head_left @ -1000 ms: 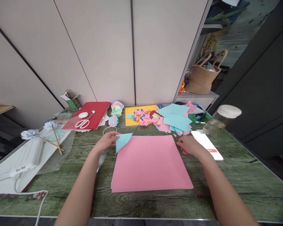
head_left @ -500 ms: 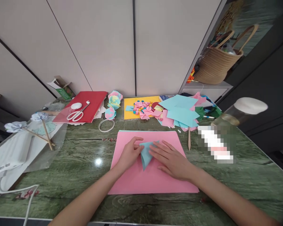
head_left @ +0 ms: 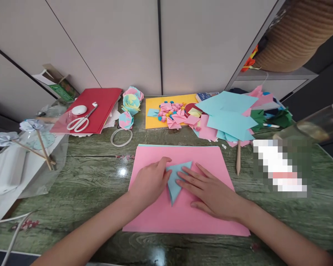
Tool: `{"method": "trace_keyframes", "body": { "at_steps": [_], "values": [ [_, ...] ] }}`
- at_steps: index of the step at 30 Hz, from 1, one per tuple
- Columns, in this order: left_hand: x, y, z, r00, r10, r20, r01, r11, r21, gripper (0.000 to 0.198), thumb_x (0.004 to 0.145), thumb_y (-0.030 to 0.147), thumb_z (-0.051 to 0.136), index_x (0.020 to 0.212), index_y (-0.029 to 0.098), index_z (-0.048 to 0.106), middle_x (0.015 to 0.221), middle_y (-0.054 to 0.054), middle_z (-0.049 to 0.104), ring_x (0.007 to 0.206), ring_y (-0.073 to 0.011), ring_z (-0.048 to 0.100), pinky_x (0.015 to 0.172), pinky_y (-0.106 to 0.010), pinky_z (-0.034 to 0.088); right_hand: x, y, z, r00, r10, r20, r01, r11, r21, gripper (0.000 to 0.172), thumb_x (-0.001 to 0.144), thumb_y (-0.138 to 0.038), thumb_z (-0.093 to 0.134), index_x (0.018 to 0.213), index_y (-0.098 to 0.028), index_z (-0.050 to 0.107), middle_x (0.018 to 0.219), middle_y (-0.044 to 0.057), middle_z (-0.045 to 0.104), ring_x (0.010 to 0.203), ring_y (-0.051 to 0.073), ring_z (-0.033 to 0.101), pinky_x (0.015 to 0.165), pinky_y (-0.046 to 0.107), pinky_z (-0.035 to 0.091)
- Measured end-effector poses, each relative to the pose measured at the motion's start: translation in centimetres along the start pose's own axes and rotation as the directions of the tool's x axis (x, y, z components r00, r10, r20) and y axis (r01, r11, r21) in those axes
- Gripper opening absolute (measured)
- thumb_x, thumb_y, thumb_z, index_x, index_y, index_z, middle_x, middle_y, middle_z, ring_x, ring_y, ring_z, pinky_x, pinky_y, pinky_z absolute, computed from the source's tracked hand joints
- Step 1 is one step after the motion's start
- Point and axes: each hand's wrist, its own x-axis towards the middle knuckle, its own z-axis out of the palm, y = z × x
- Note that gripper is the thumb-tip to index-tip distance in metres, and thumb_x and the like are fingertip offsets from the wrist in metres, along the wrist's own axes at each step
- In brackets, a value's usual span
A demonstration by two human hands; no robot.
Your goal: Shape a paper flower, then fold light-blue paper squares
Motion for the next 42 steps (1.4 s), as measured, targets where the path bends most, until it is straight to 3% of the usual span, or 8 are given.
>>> {"method": "trace_keyframes", "body": {
  "at_steps": [3, 5, 7, 14, 23, 42],
  "values": [
    [-1.1, -0.9, 0.4, 0.968, 0.233, -0.092, -0.194, 0.929, 0.314, 0.021, 0.084, 0.015, 0.042, 0.101, 0.015, 0.055, 0.104, -0.011, 0.059, 0.096, -0.0236, 0.054, 0.080, -0.038, 0.042, 0.0, 0.1, 0.1, 1.000, 0.001, 0.014, -0.001, 1.000, 0.009, 0.058, 0.086, -0.041, 0.040, 0.137, -0.022, 0.018, 0.140, 0.005, 0.031, 0.132, 0.020, 0.017, 0.107, 0.048, 0.009],
    [-2.0, -1.3, 0.9, 0.908, 0.416, -0.056, -0.374, 0.861, 0.346, 0.021, 0.083, 0.015, 0.044, 0.100, 0.014, 0.057, 0.113, -0.010, 0.056, 0.107, -0.0236, 0.049, 0.092, -0.041, 0.037, 0.0, 0.1, 0.1, 0.999, 0.004, 0.035, -0.004, 1.000, -0.001, 0.058, 0.087, -0.041, 0.038, 0.138, -0.021, 0.018, 0.141, 0.004, 0.029, 0.132, 0.020, 0.016, 0.108, 0.048, 0.008],
    [-2.8, -1.6, 1.4, 0.867, 0.499, -0.005, -0.469, 0.818, 0.334, 0.027, 0.084, 0.018, 0.044, 0.109, 0.014, 0.055, 0.119, -0.008, 0.054, 0.114, -0.0226, 0.045, 0.100, -0.042, 0.031, 0.1, 0.1, 0.1, 0.999, 0.008, 0.049, -0.007, 1.000, -0.017, 0.059, 0.087, -0.041, 0.038, 0.138, -0.021, 0.017, 0.141, 0.003, 0.027, 0.132, 0.020, 0.015, 0.108, 0.047, 0.007],
    [-3.4, -1.7, 1.1, 0.877, 0.468, 0.112, -0.479, 0.829, 0.287, 0.040, 0.087, 0.028, 0.041, 0.124, 0.013, 0.044, 0.129, -0.010, 0.047, 0.123, -0.0229, 0.037, 0.103, -0.045, 0.027, 0.2, 0.2, 0.3, 0.998, 0.054, 0.022, -0.053, 0.998, -0.033, 0.059, 0.084, -0.043, 0.044, 0.136, -0.026, 0.023, 0.141, 0.003, 0.029, 0.132, 0.023, 0.018, 0.107, 0.050, 0.008],
    [-3.5, -1.9, 1.0, 0.876, 0.457, 0.154, -0.482, 0.834, 0.270, 0.046, 0.086, 0.033, 0.042, 0.127, 0.013, 0.040, 0.134, -0.010, 0.041, 0.126, -0.0234, 0.031, 0.107, -0.045, 0.020, 0.3, 0.4, 0.7, 0.998, 0.060, 0.016, -0.059, 0.996, -0.070, 0.058, 0.081, -0.046, 0.046, 0.134, -0.029, 0.028, 0.141, 0.003, 0.030, 0.131, 0.026, 0.017, 0.105, 0.053, 0.003],
    [-3.5, -2.3, 1.7, 0.887, 0.448, 0.108, -0.461, 0.852, 0.250, 0.044, 0.084, 0.036, 0.044, 0.125, 0.018, 0.044, 0.128, -0.007, 0.048, 0.125, -0.0240, 0.033, 0.106, -0.047, 0.020, 0.6, 0.6, 0.8, 0.998, 0.066, 0.006, -0.065, 0.992, -0.108, 0.060, 0.079, -0.051, 0.047, 0.132, -0.030, 0.032, 0.140, 0.003, 0.031, 0.132, 0.027, 0.016, 0.106, 0.052, 0.005]
  ]
}}
